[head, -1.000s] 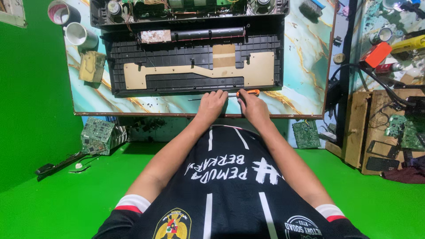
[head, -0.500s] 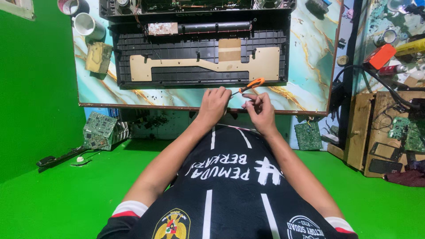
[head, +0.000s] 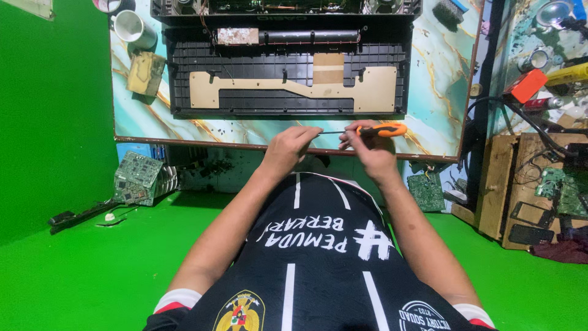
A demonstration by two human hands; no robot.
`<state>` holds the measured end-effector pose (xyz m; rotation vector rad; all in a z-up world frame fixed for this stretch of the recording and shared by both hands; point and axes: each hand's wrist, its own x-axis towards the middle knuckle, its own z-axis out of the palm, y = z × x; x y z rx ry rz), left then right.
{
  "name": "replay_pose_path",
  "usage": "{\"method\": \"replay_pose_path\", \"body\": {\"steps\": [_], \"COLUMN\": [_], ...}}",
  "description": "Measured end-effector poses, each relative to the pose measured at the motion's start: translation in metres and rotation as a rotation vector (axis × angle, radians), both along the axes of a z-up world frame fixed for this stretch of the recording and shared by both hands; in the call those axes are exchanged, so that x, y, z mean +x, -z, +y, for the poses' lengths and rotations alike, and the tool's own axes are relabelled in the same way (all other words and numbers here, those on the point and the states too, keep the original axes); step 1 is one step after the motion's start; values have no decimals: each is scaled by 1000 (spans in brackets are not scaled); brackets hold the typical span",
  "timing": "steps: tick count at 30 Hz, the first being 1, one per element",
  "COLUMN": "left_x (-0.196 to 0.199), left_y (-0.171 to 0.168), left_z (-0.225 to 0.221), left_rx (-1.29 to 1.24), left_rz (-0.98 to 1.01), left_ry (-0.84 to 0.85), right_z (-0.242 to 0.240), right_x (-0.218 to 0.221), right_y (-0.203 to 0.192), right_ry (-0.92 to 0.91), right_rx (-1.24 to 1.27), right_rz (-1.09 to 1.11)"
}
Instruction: The person uses a screwdriver to remove screws from a plastic panel, then handles small electronic components and wires within a disassembled electronic keyboard on a cluttered repair bench.
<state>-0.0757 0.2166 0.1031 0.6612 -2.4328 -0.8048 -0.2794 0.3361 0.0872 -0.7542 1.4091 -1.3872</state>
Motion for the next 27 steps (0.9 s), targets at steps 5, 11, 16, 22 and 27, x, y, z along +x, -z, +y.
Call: {"method": "replay_pose_path", "body": {"steps": [5, 11, 16, 22, 27], "left_x": [12, 41, 59, 94, 110], "left_y": [4, 12, 23, 49, 80], "left_z": [-11, -57, -91, -158, -193], "left_rx": [33, -18, 17, 149, 272], "left_rz": [59, 47, 81, 30, -20], "left_ry": [81, 53, 94, -74, -118], "right_z": [-23, -52, -98, -145, -161], "right_x": [35, 64, 93, 120, 143], "right_y": [-20, -38, -29, -3, 16], "right_ry": [-146, -98, -97, 16, 51], "right_rx": [36, 49, 9, 65, 106], "right_rz": [116, 170, 309, 500, 507]}}
